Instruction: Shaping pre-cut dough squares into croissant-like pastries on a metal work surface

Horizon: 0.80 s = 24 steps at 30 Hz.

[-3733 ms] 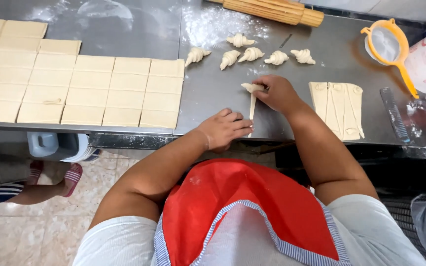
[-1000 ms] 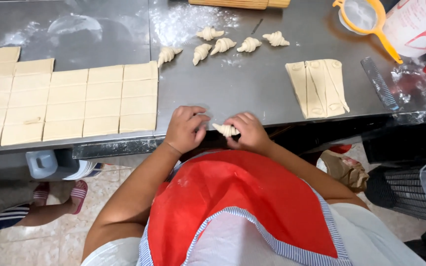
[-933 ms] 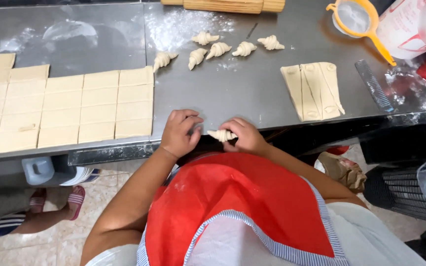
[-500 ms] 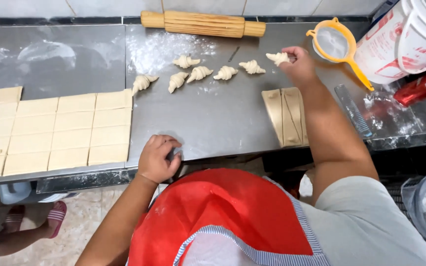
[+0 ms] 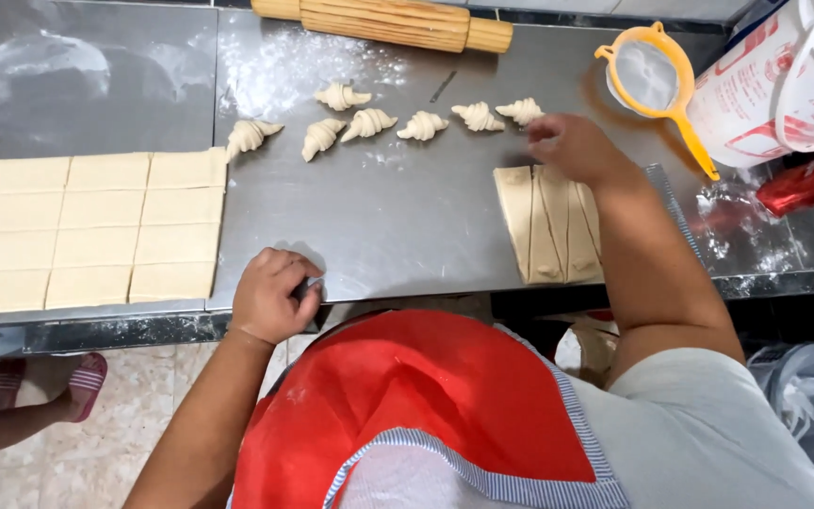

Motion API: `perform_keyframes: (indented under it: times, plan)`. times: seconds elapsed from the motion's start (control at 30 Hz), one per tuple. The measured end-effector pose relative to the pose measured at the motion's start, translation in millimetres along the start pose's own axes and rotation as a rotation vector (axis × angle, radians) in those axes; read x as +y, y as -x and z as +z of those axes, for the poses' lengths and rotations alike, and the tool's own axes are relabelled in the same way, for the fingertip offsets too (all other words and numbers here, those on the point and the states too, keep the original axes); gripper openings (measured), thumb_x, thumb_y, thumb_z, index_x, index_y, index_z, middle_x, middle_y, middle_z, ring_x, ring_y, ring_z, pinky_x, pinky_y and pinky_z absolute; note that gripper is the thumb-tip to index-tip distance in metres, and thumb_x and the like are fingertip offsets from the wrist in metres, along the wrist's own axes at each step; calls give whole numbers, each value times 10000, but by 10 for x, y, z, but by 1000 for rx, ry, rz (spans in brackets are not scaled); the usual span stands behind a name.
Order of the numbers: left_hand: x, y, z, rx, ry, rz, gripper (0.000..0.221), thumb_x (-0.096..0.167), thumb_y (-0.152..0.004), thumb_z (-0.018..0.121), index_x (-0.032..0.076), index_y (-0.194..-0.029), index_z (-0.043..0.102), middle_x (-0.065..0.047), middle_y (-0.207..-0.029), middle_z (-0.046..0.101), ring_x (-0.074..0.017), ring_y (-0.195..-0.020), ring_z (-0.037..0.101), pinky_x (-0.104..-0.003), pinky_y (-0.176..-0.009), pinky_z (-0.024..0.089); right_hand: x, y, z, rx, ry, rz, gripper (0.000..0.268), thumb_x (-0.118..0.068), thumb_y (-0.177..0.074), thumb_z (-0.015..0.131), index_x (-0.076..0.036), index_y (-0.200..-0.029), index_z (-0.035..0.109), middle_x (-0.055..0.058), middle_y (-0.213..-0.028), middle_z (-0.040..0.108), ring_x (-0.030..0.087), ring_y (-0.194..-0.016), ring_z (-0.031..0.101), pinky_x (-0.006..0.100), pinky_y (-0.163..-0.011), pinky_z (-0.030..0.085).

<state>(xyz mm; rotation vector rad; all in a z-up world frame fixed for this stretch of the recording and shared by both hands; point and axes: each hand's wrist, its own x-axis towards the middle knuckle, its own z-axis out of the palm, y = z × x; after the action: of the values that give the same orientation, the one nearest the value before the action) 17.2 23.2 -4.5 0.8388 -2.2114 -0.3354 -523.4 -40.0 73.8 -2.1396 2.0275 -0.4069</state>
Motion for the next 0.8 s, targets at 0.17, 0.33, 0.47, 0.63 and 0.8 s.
perform_keyframes:
  times: [0.17,0.33,0.47,0.63,0.8]
  plan:
    - [-94,57,95,16,-58,-14,134,358,-831,722,234,-879,716,-11,-900,673,-281,-859,648,-414,-780,538,-258,183,-85,-302,161,-64,360,-304,-897,714,-138,-1216,748,102,-1127,779,347,-1110,704,447,-1065,445]
    - [-115,73,129,13,-61,-33,104,326,-804,736,251,-874,717,1,-881,658,-274,-844,639,-397,-789,537,-20,-25,266,-332,282,49,418,-594,-777,737,-281,-1047,794,24,-885,763,307,-993,743,440,-946,531]
    - [-91,70,109,14,-26,-34,112,332,-799,741,253,-875,720,-7,-872,655,-280,-845,641,-400,-788,533,-193,126,231,-364,147,147,427,-504,-728,847,-245,-1059,769,20,-950,769,267,-994,740,396,-901,548]
    - [-35,-62,6,-86,136,-199,166,298,-780,792,264,-938,758,-8,-953,712,-291,-933,675,-404,-845,546,-928,385,-271,-356,-128,176,530,-315,-762,843,-165,-1242,677,58,-1014,748,276,-1019,709,424,-879,523]
    - [526,-716,-48,-183,446,-281,504,205,-805,822,154,-1274,644,-156,-1232,645,-376,-1130,658,-450,-944,560,-1809,602,-594,-397,-262,47,450,-192,-809,817,-104,-1228,679,50,-994,751,212,-934,702,365,-870,535]
